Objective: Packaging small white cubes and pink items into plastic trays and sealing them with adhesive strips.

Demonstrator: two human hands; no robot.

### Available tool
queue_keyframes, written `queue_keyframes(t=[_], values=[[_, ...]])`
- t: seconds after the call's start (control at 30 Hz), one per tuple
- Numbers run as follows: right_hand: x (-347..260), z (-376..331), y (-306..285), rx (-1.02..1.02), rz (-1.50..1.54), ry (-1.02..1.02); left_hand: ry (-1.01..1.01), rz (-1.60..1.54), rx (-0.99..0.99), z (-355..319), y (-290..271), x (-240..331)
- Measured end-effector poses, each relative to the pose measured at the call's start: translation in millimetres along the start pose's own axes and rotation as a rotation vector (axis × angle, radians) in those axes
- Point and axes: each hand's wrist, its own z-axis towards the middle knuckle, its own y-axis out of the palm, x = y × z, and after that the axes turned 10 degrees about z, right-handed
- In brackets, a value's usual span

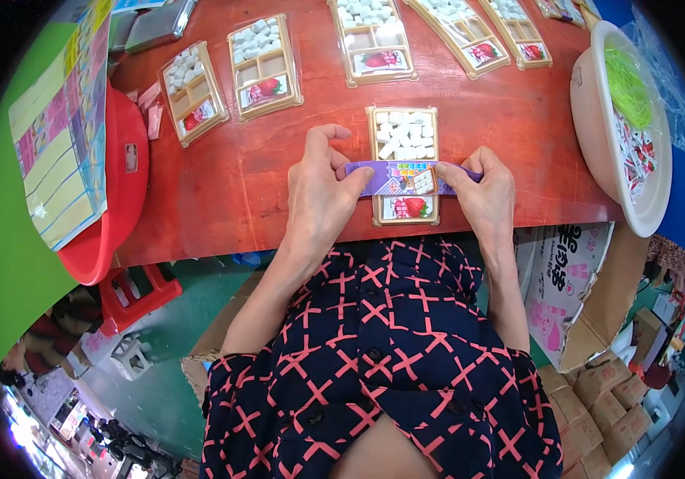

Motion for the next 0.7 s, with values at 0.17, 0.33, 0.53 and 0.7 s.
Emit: queue_keyframes(t=[0.17, 0.33, 0.53, 0.7], values=[[-14, -4, 2, 0.016, -0.253, -0.120, 0.087, 0.308, 0.025, 1, 1, 4], [-8, -29, -6, 0.041, -0.277, -0.214, 0.131, 0.311, -0.135, -14, 3, 5], [7, -78, -14, 0.149, -0.227, 0.091, 0.307, 0.369, -0.244, -23, 18, 7], [42, -87, -3, 0.095, 0.282, 0.310, 0.405, 0.360, -0.197, -20, 24, 3]])
